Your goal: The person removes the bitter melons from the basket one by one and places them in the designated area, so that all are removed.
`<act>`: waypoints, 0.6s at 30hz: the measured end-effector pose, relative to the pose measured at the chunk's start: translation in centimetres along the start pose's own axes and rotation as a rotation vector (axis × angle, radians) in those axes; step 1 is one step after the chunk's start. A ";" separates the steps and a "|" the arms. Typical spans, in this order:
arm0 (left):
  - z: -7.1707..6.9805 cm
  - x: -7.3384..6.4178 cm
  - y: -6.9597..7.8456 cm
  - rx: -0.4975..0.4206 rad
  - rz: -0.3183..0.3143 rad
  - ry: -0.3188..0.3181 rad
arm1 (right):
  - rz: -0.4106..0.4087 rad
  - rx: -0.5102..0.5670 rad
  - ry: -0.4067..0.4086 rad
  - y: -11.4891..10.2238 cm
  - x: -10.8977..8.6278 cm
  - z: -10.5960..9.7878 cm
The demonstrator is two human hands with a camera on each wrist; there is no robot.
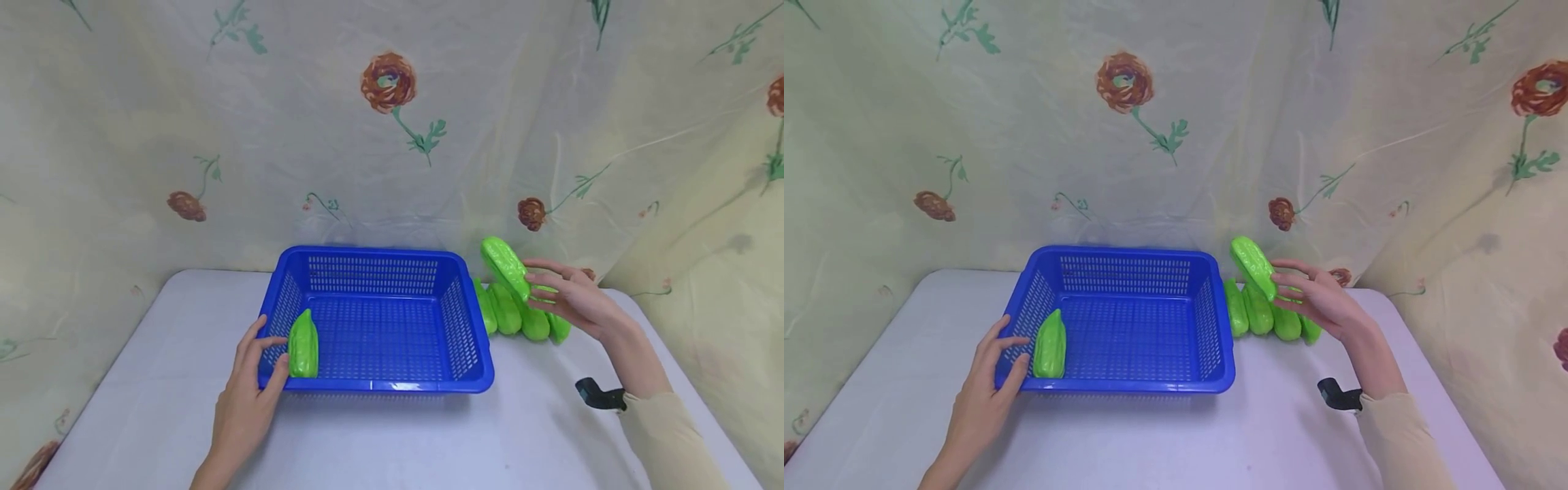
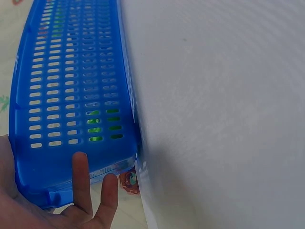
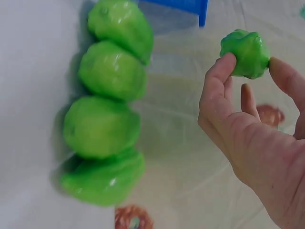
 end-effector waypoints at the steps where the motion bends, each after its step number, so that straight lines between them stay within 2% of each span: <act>1: 0.0 0.0 0.0 0.000 0.000 0.000 | -0.002 0.016 0.004 0.3 -0.3 -0.5; 9: 0.1 0.0 -0.1 0.014 -0.008 -0.008 | -0.018 0.149 0.013 2.0 -2.2 -3.7; 14: 0.0 0.0 0.0 0.007 0.005 0.002 | -0.062 0.237 0.015 2.4 -2.8 -5.3; 18: -0.1 0.0 0.1 0.009 0.015 0.007 | -0.065 0.317 0.025 3.2 -3.2 -6.6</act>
Point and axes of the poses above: each hand's wrist, its own x-axis towards the middle knuckle, its own z-axis out of the palm, y = z × x, the point moved 8 cm from there along x, towards the middle knuckle, and after that the axes turned 3 degrees about -y, right-handed, at the moved point
